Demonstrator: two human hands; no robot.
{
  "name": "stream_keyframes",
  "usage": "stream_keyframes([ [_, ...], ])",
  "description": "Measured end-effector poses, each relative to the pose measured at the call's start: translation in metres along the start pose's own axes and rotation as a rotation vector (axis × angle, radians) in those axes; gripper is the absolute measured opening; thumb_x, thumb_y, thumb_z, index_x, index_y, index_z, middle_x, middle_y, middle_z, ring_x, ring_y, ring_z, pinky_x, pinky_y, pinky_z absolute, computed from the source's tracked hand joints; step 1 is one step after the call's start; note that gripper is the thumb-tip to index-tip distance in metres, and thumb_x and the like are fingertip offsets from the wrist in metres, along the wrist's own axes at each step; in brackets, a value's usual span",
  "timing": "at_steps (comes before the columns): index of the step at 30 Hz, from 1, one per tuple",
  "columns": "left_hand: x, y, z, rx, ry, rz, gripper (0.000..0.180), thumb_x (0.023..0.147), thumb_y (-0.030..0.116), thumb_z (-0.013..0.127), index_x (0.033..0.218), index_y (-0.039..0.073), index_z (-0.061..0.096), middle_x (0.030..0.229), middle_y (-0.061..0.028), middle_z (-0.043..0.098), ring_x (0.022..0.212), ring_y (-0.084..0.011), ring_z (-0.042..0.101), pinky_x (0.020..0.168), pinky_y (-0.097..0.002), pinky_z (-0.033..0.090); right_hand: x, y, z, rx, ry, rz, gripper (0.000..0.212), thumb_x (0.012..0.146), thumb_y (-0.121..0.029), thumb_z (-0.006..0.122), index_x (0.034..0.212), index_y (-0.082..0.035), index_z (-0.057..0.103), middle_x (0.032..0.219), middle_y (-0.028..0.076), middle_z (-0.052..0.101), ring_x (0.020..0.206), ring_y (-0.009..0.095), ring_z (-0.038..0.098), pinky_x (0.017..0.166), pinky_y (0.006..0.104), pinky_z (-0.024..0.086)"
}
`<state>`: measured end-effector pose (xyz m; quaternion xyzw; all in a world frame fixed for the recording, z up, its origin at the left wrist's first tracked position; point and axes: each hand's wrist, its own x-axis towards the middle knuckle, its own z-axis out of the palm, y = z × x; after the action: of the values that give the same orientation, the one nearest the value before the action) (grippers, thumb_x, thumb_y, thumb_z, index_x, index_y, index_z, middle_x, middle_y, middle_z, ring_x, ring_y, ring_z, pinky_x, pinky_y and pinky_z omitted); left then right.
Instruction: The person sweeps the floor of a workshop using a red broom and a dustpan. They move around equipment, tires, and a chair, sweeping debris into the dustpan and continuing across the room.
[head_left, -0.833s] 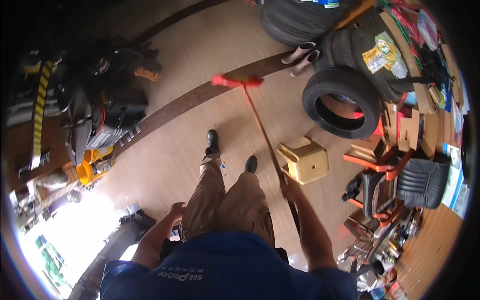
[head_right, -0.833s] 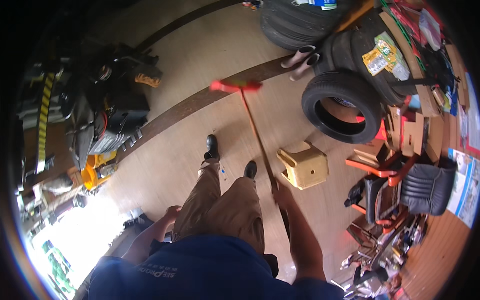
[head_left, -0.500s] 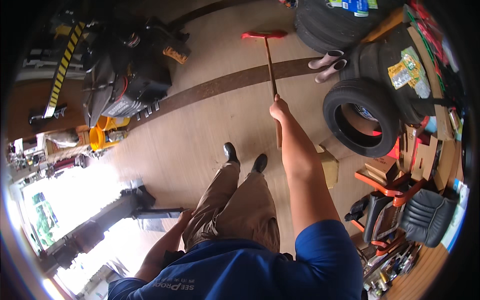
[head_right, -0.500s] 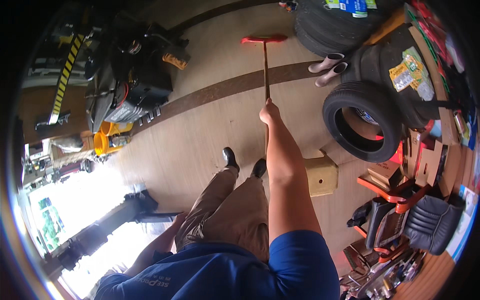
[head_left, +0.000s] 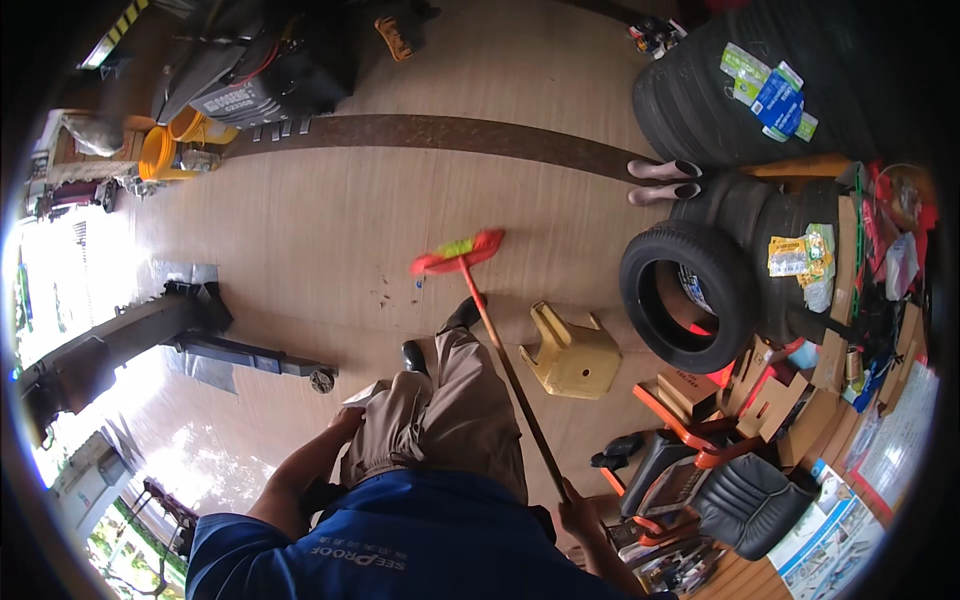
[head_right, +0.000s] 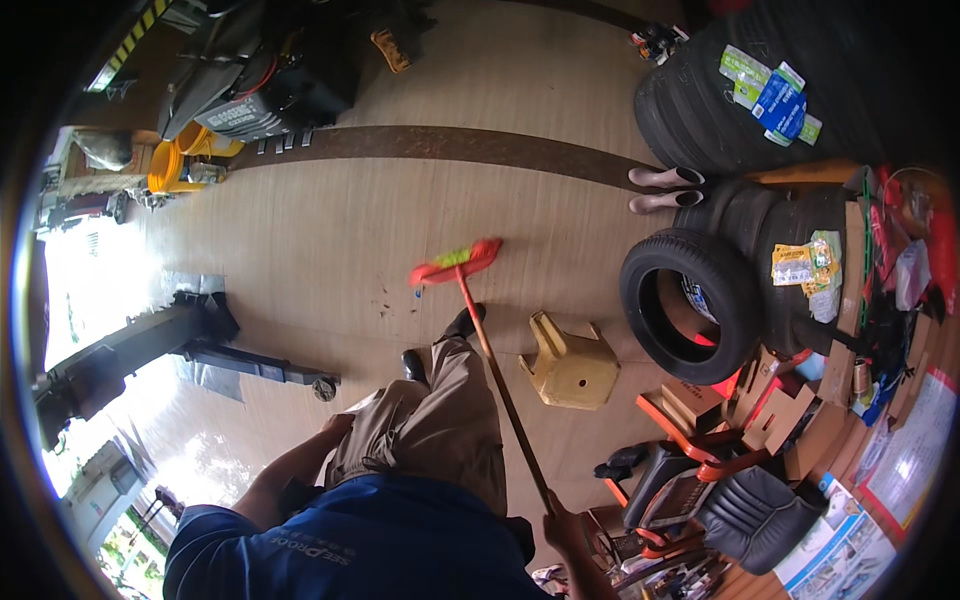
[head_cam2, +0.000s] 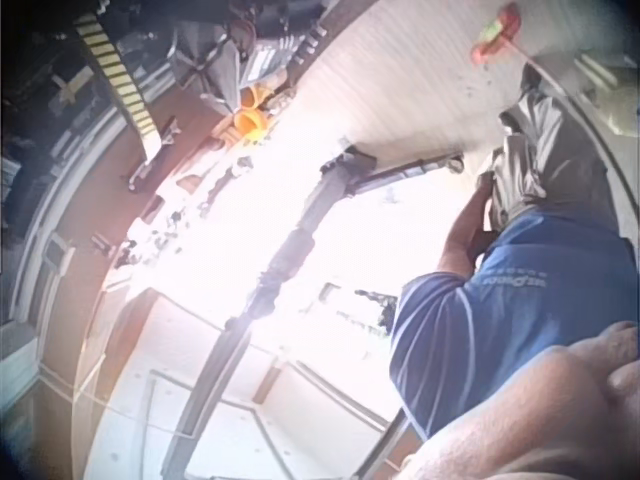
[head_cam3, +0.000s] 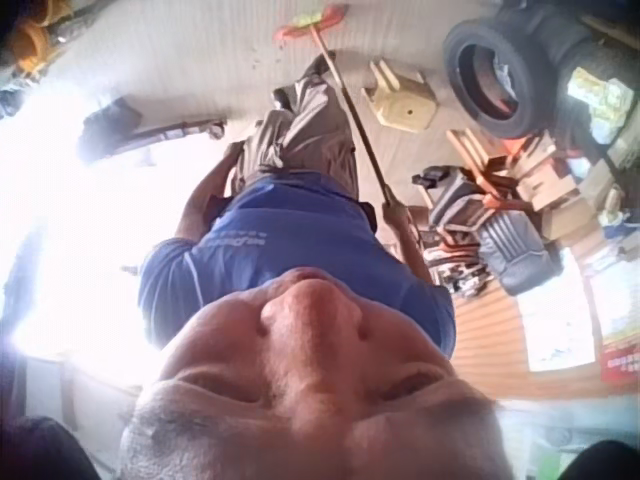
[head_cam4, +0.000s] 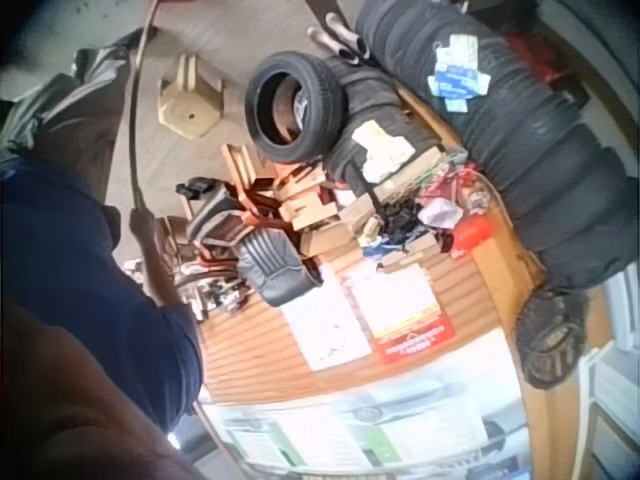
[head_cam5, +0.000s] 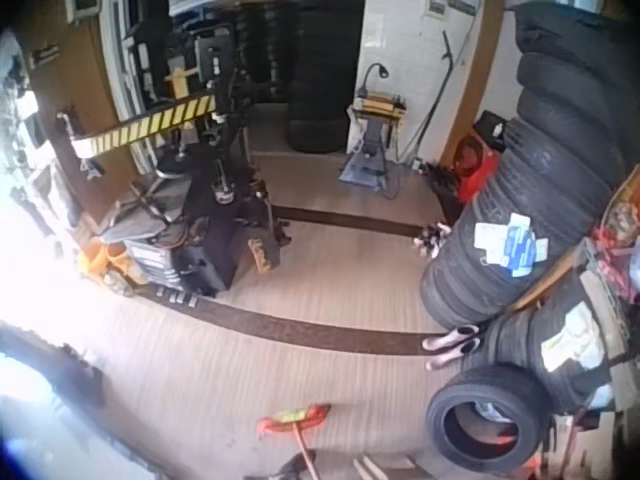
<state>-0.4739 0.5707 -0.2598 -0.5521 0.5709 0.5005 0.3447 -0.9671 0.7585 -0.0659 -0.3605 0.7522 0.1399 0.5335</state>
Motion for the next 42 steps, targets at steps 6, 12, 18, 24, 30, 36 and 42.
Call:
stream_keyframes([
  [6,0.008,-0.03,0.052,-0.184,0.072,-0.007,0.039,0.079,0.028,0.058,0.117,0.019,0.061,0.113,-0.0152,0.061,0.105,-0.034,0.057,0.09,-0.0433,0.045,0.028,-0.002,-0.034,0.081,0.148,-0.132,0.044,0.083,-0.015,0.055,0.126,-0.01,0.049,0.065,0.012,0.059,0.058,0.023,0.061,0.052,0.0335,0.046],
  [12,-0.026,-0.017,0.052,-0.308,0.102,-0.094,0.04,0.083,0.038,0.055,0.116,0.018,0.061,0.112,-0.0156,0.061,0.105,-0.0339,0.058,0.09,-0.0428,0.046,0.302,-0.204,-0.088,0.325,0.326,-0.303,0.047,0.089,-0.023,0.051,0.133,-0.011,0.041,0.086,0.022,0.062,0.08,0.036,0.062,0.07,0.0448,0.049],
  [18,-0.04,-0.019,0.044,-0.195,0.203,-0.003,0.037,0.084,0.033,0.053,0.113,0.012,0.062,0.108,-0.0182,0.062,0.101,-0.0344,0.059,0.086,-0.044,0.047,0.366,-0.343,-0.12,0.232,0.361,-0.253,0.05,0.086,-0.014,0.043,0.134,-0.006,0.034,0.091,0.023,0.062,0.059,0.029,0.063,0.048,0.0392,0.05],
  [24,-0.021,-0.035,0.113,-0.36,0.182,-0.068,0.044,0.086,0.042,0.049,0.115,0.011,0.061,0.11,-0.0191,0.061,0.102,-0.0347,0.058,0.089,-0.0432,0.046,0.24,-0.189,-0.005,-0.107,0.163,-0.117,0.058,0.09,-0.024,0.046,0.143,-0.019,0.023,0.112,0.022,0.058,0.096,0.041,0.059,0.079,0.047,0.048],
  [30,-0.004,-0.055,0.125,-0.453,0.172,-0.117,0.042,0.083,0.035,0.051,0.119,0.014,0.059,0.118,-0.0173,0.058,0.11,-0.0323,0.055,0.096,-0.0403,0.042,0.033,-0.001,0.061,-0.313,0.112,-0.31,0.059,0.087,-0.025,0.049,0.141,-0.019,0.025,0.082,0.029,0.06,0.078,0.046,0.059,0.065,0.051,0.048],
  [36,0.049,-0.126,0.225,-0.251,0.223,0.029,0.043,0.085,0.037,0.047,0.116,0.011,0.059,0.119,-0.0179,0.057,0.108,-0.0305,0.057,0.089,-0.0391,0.047,-0.048,-0.031,0.028,-0.238,-0.005,-0.075,0.041,0.088,-0.03,0.049,0.127,-0.017,0.046,0.084,0.024,0.061,0.081,0.04,0.061,0.064,0.0466,0.048],
  [42,-0.039,-0.123,0.196,-0.509,0.294,-0.16,0.035,0.082,0.031,0.052,0.112,0.018,0.063,0.103,-0.017,0.064,0.092,-0.0338,0.063,0.079,-0.0427,0.051,0.118,-0.124,0.066,-0.082,0.13,-0.38,0.045,0.09,-0.022,0.05,0.132,-0.008,0.044,0.095,0.027,0.059,0.09,0.039,0.061,0.074,0.0441,0.048],
])
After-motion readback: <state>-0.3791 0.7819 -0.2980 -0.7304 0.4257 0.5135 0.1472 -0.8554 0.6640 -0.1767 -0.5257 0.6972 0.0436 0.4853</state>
